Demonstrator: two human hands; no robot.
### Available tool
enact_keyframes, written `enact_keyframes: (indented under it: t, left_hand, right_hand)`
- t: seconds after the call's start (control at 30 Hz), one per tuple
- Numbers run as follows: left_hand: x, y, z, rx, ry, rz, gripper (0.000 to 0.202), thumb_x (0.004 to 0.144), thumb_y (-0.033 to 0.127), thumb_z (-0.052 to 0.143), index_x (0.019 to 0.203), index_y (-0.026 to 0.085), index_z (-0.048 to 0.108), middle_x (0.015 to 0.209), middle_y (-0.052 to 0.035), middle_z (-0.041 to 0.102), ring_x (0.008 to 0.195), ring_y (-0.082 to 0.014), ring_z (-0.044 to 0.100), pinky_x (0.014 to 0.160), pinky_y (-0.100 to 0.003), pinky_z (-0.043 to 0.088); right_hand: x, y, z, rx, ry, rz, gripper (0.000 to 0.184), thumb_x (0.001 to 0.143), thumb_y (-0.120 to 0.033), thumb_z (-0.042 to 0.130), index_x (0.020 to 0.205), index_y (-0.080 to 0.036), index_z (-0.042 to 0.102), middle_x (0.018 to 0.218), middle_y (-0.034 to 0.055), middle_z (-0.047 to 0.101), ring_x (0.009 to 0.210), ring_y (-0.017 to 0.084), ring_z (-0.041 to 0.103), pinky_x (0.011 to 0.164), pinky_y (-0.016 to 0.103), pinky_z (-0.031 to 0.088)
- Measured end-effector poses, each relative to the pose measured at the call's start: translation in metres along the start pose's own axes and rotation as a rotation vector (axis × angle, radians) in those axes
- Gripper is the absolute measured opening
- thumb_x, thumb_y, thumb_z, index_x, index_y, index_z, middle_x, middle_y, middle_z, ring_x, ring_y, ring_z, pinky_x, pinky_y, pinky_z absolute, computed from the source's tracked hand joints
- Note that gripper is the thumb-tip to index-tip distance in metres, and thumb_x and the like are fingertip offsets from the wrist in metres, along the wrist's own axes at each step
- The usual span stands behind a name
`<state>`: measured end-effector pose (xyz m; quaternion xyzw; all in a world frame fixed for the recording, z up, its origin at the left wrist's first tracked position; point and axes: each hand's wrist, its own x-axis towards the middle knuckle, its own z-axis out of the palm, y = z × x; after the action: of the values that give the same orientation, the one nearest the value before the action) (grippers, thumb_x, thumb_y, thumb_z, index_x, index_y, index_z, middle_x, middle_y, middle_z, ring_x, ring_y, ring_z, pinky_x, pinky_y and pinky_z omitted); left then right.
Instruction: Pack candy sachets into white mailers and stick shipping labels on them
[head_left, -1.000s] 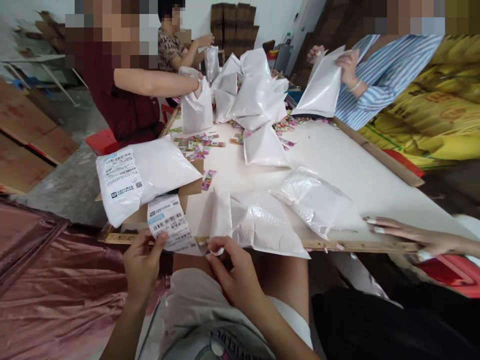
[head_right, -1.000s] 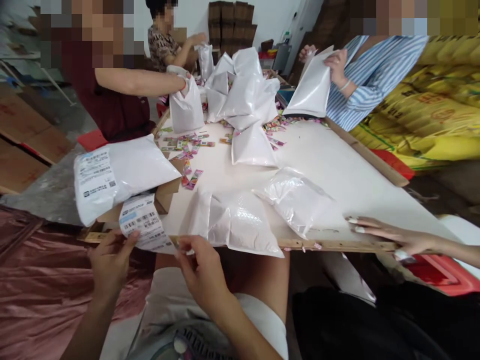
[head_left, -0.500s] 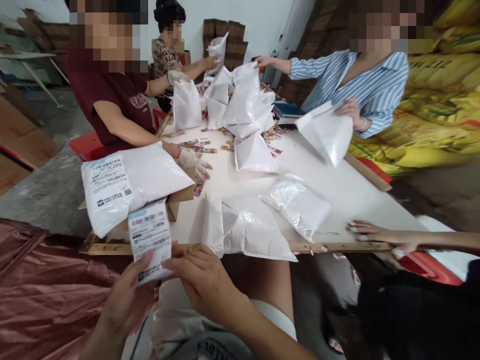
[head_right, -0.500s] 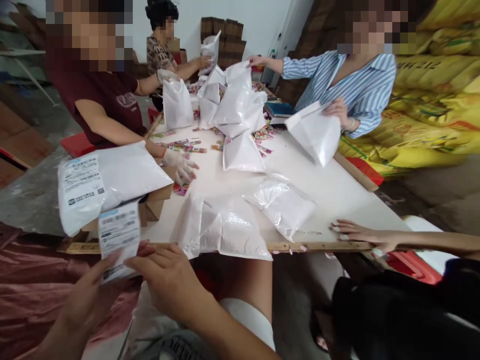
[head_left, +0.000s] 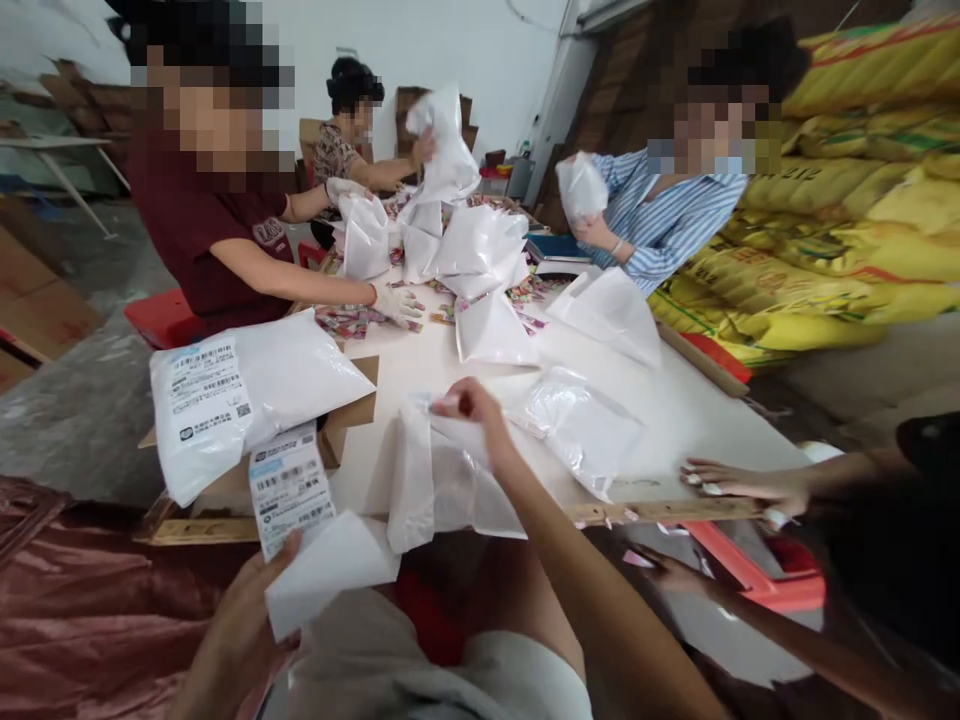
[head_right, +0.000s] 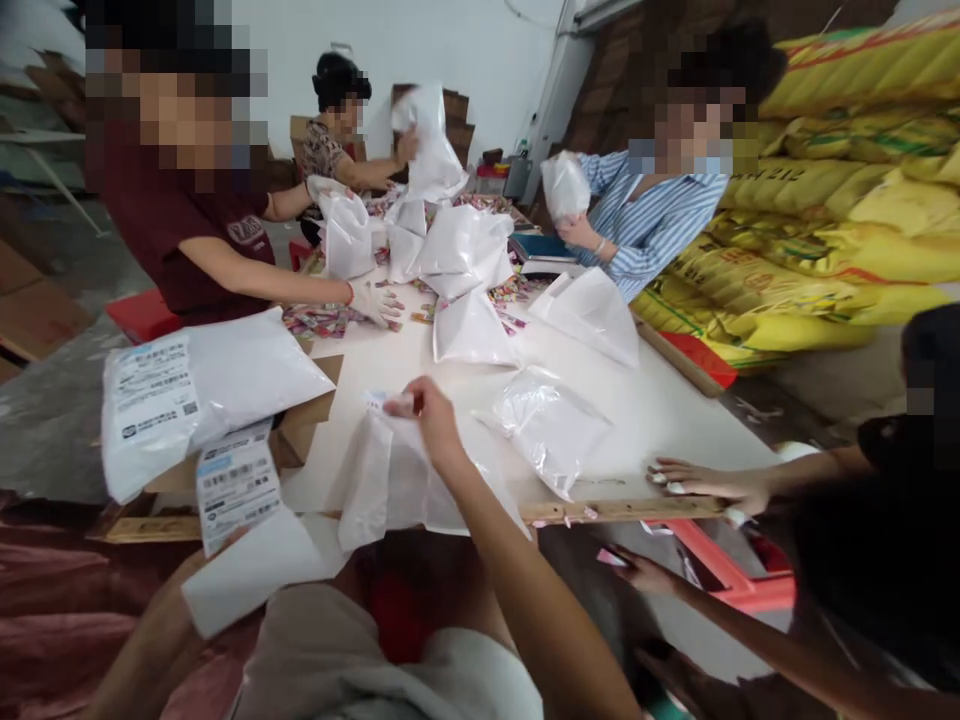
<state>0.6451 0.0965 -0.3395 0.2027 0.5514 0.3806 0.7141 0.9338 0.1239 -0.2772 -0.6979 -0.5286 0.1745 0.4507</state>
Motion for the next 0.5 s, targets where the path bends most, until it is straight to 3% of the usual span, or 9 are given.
enact_keyframes:
  t: [0.07, 0.13, 0.23, 0.33, 0.43, 0.5]
  left_hand:
    - [-0.005, -0.003, -0.002, 0.050, -0.029, -0.010, 0.033, 0.066, 0.041, 0.080, 0.085, 0.015, 0.072, 0.050, -0.0002, 0.065, 0.034, -0.0129, 0.051, 0.037, -0.024, 0.047]
    - [-0.007, -0.003, -0.006, 0.077, -0.024, 0.029, 0.038, 0.062, 0.043, 0.082, 0.087, 0.015, 0.072, 0.052, 0.0007, 0.066, 0.034, -0.0119, 0.051, 0.040, -0.024, 0.050]
    - [-0.004, -0.002, -0.007, 0.083, -0.003, 0.062, 0.042, 0.059, 0.042, 0.084, 0.090, 0.015, 0.074, 0.071, -0.0056, 0.076, 0.057, -0.0204, 0.068, 0.056, -0.029, 0.058]
    - [-0.002, 0.000, -0.004, 0.120, -0.064, 0.112, 0.042, 0.064, 0.043, 0.081, 0.094, 0.014, 0.074, 0.089, -0.0110, 0.078, 0.082, -0.0294, 0.073, 0.072, -0.035, 0.061]
    - [-0.007, 0.000, -0.003, 0.149, -0.077, 0.185, 0.050, 0.065, 0.040, 0.081, 0.109, 0.018, 0.070, 0.096, -0.0103, 0.078, 0.088, -0.0319, 0.072, 0.075, -0.037, 0.061]
    - [-0.013, -0.001, -0.009, 0.117, -0.024, 0.211, 0.062, 0.061, 0.036, 0.084, 0.119, 0.023, 0.064, 0.100, -0.0084, 0.077, 0.088, -0.0337, 0.072, 0.073, -0.040, 0.062]
  right_hand:
    - [0.008, 0.021, 0.018, -0.192, -0.049, 0.021, 0.032, 0.074, -0.021, 0.071, 0.104, -0.016, 0.060, 0.098, 0.0098, 0.067, 0.094, 0.025, 0.060, 0.086, 0.041, 0.046]
    - [0.001, 0.032, 0.029, -0.284, -0.085, -0.064, 0.050, 0.072, -0.018, 0.073, 0.119, -0.016, 0.058, 0.126, 0.0169, 0.059, 0.119, 0.031, 0.051, 0.102, 0.050, 0.035]
    - [-0.018, 0.037, 0.035, -0.452, -0.380, -0.223, 0.062, 0.076, -0.039, 0.072, 0.132, -0.019, 0.053, 0.144, 0.0155, 0.047, 0.134, 0.030, 0.040, 0.114, 0.053, 0.020]
    - [-0.028, 0.036, 0.034, -0.552, -0.587, -0.213, 0.096, 0.066, -0.066, 0.071, 0.144, -0.019, 0.041, 0.152, 0.0158, 0.035, 0.142, 0.035, 0.026, 0.116, 0.055, 0.008]
    - [-0.025, 0.046, 0.020, -0.550, -0.634, -0.255, 0.106, 0.065, -0.075, 0.064, 0.150, -0.022, 0.030, 0.156, 0.0132, 0.028, 0.145, 0.034, 0.019, 0.117, 0.055, 0.004]
    - [-0.019, 0.065, -0.001, -0.562, -0.490, -0.247, 0.095, 0.075, -0.070, 0.059, 0.150, -0.023, 0.027, 0.156, 0.0118, 0.031, 0.144, 0.031, 0.023, 0.117, 0.053, 0.007]
